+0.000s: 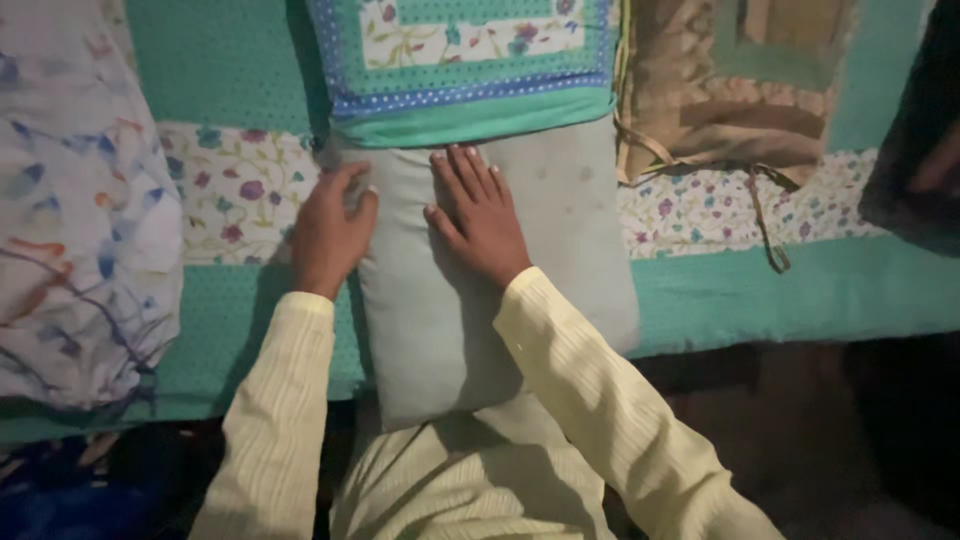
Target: The person places a patterned pillowcase over a pillow on a bed, repeatedly tucks the edges, and adjusts the fit. The person lifts and repositions the pillow multiple times to align the case and smooth the surface.
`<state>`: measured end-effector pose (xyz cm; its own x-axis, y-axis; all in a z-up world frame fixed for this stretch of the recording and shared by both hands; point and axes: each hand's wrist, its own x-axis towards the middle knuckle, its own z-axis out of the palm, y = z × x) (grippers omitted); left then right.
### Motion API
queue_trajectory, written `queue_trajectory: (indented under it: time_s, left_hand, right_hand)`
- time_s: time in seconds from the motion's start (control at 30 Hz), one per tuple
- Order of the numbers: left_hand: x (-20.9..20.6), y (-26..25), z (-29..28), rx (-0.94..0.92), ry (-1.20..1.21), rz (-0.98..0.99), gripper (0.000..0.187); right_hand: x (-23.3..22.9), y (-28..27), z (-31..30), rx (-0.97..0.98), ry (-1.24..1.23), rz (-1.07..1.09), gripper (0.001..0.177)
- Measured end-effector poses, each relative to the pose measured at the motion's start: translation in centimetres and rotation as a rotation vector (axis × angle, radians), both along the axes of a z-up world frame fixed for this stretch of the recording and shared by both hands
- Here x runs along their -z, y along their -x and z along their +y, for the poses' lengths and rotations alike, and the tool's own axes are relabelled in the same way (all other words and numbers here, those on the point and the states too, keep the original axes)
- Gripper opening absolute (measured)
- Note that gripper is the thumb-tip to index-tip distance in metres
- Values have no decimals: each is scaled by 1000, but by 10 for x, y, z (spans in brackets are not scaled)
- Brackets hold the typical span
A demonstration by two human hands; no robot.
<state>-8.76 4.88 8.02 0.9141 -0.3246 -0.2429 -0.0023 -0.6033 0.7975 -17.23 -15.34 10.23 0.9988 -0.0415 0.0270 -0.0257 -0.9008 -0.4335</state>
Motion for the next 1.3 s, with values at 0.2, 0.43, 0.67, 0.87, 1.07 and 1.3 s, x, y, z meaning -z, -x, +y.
queue_trajectory:
  time_s: [0.2,0.43,0.67,0.87,1.07,1.3]
  left_hand:
    - [-56,12,-24,-94,302,-31,30]
    - [-146,-16,55,-737,1014,-268,33]
    - [-150,-74,30,-348,431,-431,51]
    - [-38,-37,-45,153,65,-373,68]
    - [37,21,-49,99,-229,-268,75]
    - [103,-21,-14,-68,-86,-276,80]
  right_hand:
    - [-14,-4,-27,156,-328,71,59]
    - [0,18,-67,53,-361,136,65]
    - [-20,-9,-74,185,-425,113,60]
    - [-23,-16,-71,69,-236,-53,65]
    - [-7,-4,-63,59,-190,88,74]
    - [17,11,-46,75,9,282,78]
